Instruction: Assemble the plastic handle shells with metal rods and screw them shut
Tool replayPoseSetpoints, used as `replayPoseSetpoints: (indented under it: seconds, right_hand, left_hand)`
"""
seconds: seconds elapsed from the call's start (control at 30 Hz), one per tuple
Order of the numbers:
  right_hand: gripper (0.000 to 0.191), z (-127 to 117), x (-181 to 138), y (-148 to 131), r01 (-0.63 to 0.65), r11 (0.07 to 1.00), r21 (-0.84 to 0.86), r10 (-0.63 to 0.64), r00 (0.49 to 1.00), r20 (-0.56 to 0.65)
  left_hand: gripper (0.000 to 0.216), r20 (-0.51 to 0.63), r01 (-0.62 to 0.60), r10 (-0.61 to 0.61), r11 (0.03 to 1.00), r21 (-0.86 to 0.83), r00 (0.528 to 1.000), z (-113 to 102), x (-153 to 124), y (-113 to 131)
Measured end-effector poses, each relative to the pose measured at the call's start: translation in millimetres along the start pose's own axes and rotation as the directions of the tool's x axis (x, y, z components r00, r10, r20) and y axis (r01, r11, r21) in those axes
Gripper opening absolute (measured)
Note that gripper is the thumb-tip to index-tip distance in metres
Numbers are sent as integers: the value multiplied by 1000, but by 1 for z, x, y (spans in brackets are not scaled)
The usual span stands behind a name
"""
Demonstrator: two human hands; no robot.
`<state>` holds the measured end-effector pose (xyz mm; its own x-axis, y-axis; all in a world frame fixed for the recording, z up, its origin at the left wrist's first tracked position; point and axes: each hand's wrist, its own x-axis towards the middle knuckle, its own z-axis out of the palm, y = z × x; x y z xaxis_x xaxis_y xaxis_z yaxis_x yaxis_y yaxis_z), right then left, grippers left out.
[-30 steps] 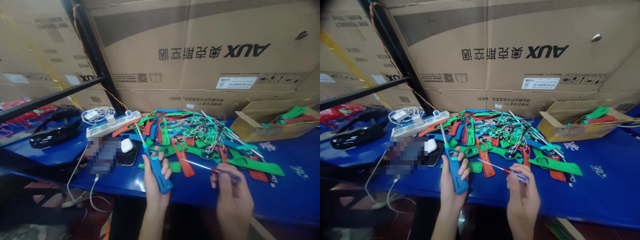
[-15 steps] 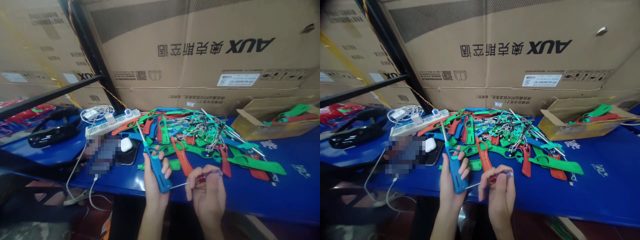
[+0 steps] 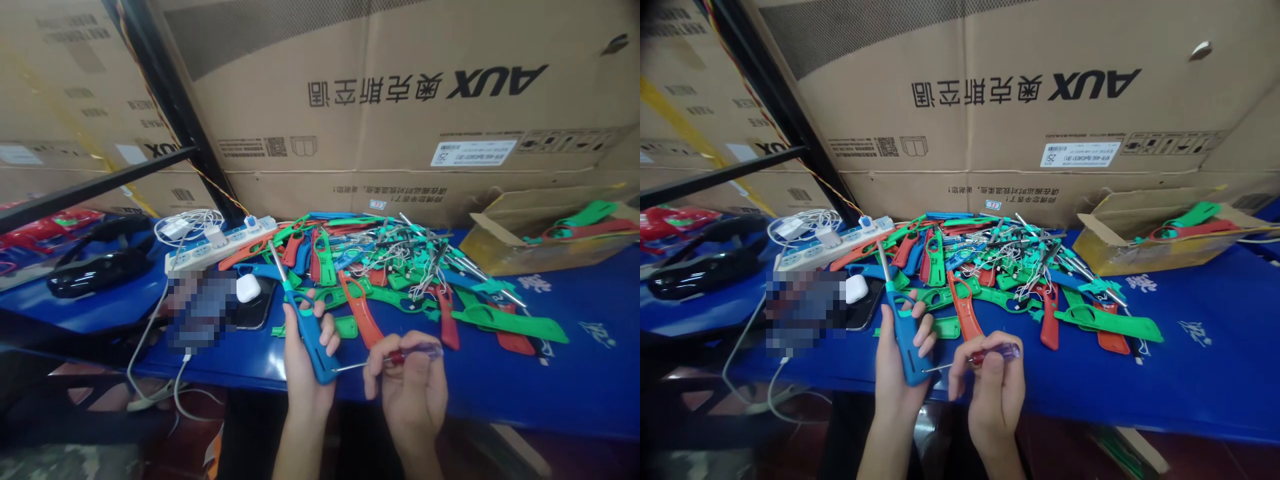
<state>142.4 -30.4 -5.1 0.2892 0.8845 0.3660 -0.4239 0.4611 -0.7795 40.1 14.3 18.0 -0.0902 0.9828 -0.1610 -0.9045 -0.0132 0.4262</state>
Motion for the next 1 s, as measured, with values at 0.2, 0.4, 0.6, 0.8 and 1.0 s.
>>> replayPoseSetpoints:
  seconds: [0.2, 0.4, 0.6, 0.8, 1.0]
  right_hand:
    - [15, 1, 0, 0, 15, 1000, -24, -15, 1000, 7]
    - [10, 5, 1, -3, 14, 989, -148, -23, 998, -60]
    - [15, 3, 5, -10, 129, 958, -257, -116, 991, 67]
    - [38, 2, 10, -17, 208, 895, -394, -145, 972, 184]
    - [42, 6, 8, -16, 270, 898, -349, -214, 958, 192]
  left_hand:
    - [35, 0, 2, -2, 1000, 1, 1000, 0, 0, 0]
    - [33, -5, 6, -6, 1000, 5, 1000, 0, 1, 0]
    - [32, -6, 11, -11, 1000, 1, 1000, 1, 0, -1]
    - [32, 4, 19, -19, 1000, 4, 1000, 1, 0, -2]
    - [33, 8, 20, -20, 1000, -6, 1000, -2, 1, -3]
